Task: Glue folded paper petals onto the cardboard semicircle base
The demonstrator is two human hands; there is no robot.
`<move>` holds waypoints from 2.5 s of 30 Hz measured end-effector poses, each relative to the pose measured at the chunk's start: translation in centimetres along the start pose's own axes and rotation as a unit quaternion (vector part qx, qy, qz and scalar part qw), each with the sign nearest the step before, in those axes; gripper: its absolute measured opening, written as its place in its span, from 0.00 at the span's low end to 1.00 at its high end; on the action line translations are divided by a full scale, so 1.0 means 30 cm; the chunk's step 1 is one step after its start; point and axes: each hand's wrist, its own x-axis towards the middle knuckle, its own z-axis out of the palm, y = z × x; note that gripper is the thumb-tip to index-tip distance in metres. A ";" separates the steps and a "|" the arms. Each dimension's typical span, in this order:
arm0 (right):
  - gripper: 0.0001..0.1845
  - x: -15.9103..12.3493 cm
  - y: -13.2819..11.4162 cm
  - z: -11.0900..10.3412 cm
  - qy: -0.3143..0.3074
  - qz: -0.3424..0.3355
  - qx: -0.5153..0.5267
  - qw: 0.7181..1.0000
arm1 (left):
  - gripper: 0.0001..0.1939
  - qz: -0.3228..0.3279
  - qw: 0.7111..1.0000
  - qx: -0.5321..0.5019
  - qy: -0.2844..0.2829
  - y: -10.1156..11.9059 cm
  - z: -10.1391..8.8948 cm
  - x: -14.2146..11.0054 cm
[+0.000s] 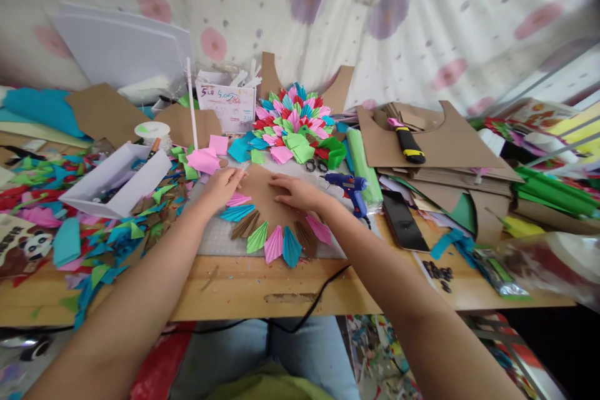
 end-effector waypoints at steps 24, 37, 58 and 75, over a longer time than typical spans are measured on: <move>0.22 0.063 -0.027 -0.006 0.078 0.035 -0.037 0.996 | 0.24 -0.021 0.997 -0.058 0.037 -0.032 0.008 0.010; 0.22 0.290 -0.087 0.003 0.068 0.062 -0.101 0.991 | 0.20 0.060 0.993 -0.028 0.096 -0.051 0.008 0.020; 0.15 -0.141 -0.016 -0.064 0.147 -0.011 0.002 0.989 | 0.11 0.268 0.956 0.085 -0.081 0.117 0.082 -0.005; 0.08 -0.062 -0.037 0.003 0.091 0.074 -0.141 0.983 | 0.06 0.173 0.967 0.141 -0.123 0.154 0.119 0.017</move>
